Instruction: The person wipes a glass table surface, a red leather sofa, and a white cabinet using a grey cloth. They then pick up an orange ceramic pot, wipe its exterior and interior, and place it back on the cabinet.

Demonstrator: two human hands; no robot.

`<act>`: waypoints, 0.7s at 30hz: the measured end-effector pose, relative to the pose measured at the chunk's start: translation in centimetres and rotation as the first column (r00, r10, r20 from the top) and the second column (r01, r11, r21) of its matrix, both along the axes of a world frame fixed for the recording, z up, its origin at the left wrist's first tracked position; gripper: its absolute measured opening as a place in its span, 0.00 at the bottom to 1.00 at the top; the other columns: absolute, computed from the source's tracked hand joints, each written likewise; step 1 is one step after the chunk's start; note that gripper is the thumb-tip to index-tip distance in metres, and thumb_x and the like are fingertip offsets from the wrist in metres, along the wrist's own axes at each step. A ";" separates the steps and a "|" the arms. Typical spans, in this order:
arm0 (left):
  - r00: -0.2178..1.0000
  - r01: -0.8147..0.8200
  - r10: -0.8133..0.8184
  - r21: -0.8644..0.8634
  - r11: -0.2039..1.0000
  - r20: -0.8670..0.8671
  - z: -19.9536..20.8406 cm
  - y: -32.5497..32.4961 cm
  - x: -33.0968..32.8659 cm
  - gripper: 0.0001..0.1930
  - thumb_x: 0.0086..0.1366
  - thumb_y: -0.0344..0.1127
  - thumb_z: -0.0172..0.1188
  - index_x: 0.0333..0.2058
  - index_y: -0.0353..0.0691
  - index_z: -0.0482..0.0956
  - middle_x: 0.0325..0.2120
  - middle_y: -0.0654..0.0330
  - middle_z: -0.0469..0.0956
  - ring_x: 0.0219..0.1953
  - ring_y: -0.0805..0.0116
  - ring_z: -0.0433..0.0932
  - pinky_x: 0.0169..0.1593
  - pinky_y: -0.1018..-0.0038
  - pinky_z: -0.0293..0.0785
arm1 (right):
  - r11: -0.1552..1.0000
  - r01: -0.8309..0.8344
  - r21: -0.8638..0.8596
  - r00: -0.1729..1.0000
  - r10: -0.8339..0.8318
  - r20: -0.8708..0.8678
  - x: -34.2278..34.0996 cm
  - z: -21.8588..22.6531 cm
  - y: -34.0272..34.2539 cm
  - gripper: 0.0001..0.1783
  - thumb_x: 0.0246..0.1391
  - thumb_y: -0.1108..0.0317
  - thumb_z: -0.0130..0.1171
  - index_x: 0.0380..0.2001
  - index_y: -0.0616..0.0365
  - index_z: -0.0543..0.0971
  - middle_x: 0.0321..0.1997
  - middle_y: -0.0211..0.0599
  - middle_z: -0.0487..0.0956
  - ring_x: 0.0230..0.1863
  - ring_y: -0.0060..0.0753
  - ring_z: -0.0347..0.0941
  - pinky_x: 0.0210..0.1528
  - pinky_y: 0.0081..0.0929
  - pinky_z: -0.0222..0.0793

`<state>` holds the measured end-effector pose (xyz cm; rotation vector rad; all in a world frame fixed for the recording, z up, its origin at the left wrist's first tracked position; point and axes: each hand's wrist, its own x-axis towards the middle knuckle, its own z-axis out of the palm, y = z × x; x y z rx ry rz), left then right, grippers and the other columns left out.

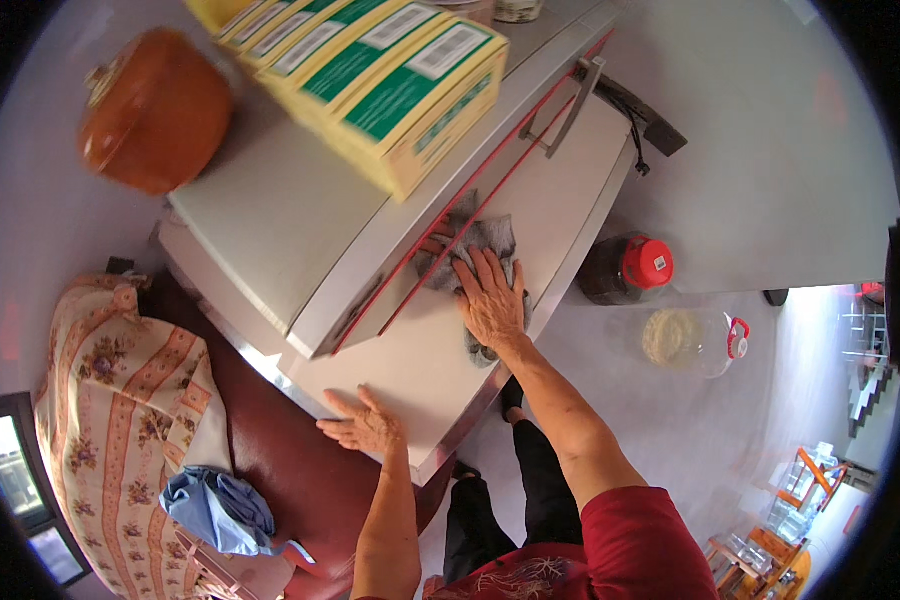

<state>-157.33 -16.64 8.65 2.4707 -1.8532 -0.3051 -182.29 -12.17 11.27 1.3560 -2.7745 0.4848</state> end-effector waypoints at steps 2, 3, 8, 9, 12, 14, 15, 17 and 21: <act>0.999 0.002 -0.001 -0.019 1.000 0.043 0.4 0.3 -0.7 0.35 0.63 0.67 0.37 0.66 0.65 0.43 0.66 0.41 0.35 0.67 0.44 0.39 0.65 0.51 0.41 | 0.999 0.037 0.028 0.999 -0.038 0.039 -2.9 0.2 0.2 0.27 0.52 0.59 0.52 0.58 0.42 0.64 0.66 0.32 0.57 0.67 0.35 0.51 0.66 0.59 0.38; 0.999 0.003 -0.001 -0.035 0.999 0.032 1.0 0.6 -1.2 0.36 0.63 0.67 0.37 0.66 0.64 0.44 0.66 0.41 0.36 0.67 0.44 0.40 0.65 0.51 0.41 | 0.997 0.058 0.044 0.997 -0.060 0.056 -4.3 0.0 0.3 0.27 0.53 0.59 0.51 0.58 0.42 0.64 0.67 0.31 0.57 0.68 0.35 0.50 0.66 0.59 0.37; 0.998 -0.007 0.011 -0.072 0.997 0.054 2.0 0.6 -1.9 0.35 0.63 0.67 0.37 0.66 0.64 0.47 0.65 0.40 0.41 0.66 0.45 0.45 0.65 0.52 0.45 | 0.991 0.122 0.049 0.992 -0.124 0.034 -11.0 -0.9 0.5 0.29 0.53 0.59 0.49 0.60 0.42 0.62 0.68 0.32 0.55 0.69 0.37 0.47 0.66 0.59 0.35; 0.998 -0.004 0.009 -0.083 0.997 0.061 1.8 0.5 -1.8 0.35 0.63 0.67 0.37 0.66 0.64 0.47 0.65 0.40 0.41 0.66 0.45 0.45 0.65 0.53 0.46 | 0.991 0.129 0.032 0.991 -0.130 0.027 -12.2 -1.0 0.6 0.29 0.53 0.60 0.49 0.60 0.42 0.62 0.68 0.32 0.55 0.69 0.37 0.47 0.66 0.59 0.35; 0.998 0.000 0.005 -0.078 0.997 0.061 1.8 0.6 -2.0 0.34 0.63 0.66 0.37 0.65 0.64 0.48 0.65 0.41 0.42 0.66 0.46 0.46 0.65 0.53 0.46 | 0.985 0.172 0.021 0.985 -0.172 0.000 -16.1 -1.0 0.9 0.29 0.53 0.61 0.50 0.60 0.43 0.63 0.67 0.33 0.55 0.68 0.40 0.49 0.65 0.60 0.39; 0.998 -0.013 0.019 -0.089 0.996 0.067 2.1 0.6 -2.3 0.34 0.63 0.66 0.38 0.65 0.64 0.48 0.65 0.41 0.42 0.66 0.46 0.47 0.64 0.53 0.47 | 0.978 0.204 0.045 0.979 -0.203 -0.026 -18.7 -1.2 0.8 0.29 0.53 0.60 0.50 0.60 0.41 0.63 0.67 0.34 0.55 0.68 0.40 0.48 0.64 0.62 0.38; 0.997 -0.010 0.017 -0.097 0.995 0.069 2.0 0.5 -2.2 0.34 0.63 0.66 0.38 0.65 0.64 0.48 0.65 0.41 0.42 0.66 0.46 0.46 0.64 0.53 0.47 | 0.974 0.220 0.057 0.975 -0.218 -0.041 -20.0 -1.2 0.8 0.29 0.53 0.59 0.50 0.59 0.41 0.63 0.67 0.34 0.55 0.68 0.41 0.48 0.64 0.63 0.38; 0.997 -0.001 0.009 -0.107 0.994 0.077 1.6 0.4 -2.0 0.34 0.63 0.66 0.38 0.65 0.64 0.48 0.65 0.41 0.42 0.66 0.46 0.46 0.64 0.53 0.48 | 0.953 0.294 0.074 0.954 -0.289 -0.079 -23.0 -1.6 0.8 0.27 0.54 0.58 0.49 0.59 0.40 0.63 0.66 0.36 0.55 0.68 0.43 0.48 0.63 0.65 0.37; 0.998 0.007 0.000 -0.107 0.994 0.059 1.8 0.4 -1.9 0.35 0.63 0.67 0.38 0.65 0.63 0.48 0.65 0.41 0.42 0.66 0.46 0.45 0.64 0.52 0.48 | 0.879 0.473 0.055 0.880 -0.470 -0.059 -26.4 -1.4 0.5 0.27 0.55 0.57 0.49 0.59 0.39 0.63 0.66 0.39 0.55 0.67 0.51 0.48 0.60 0.68 0.41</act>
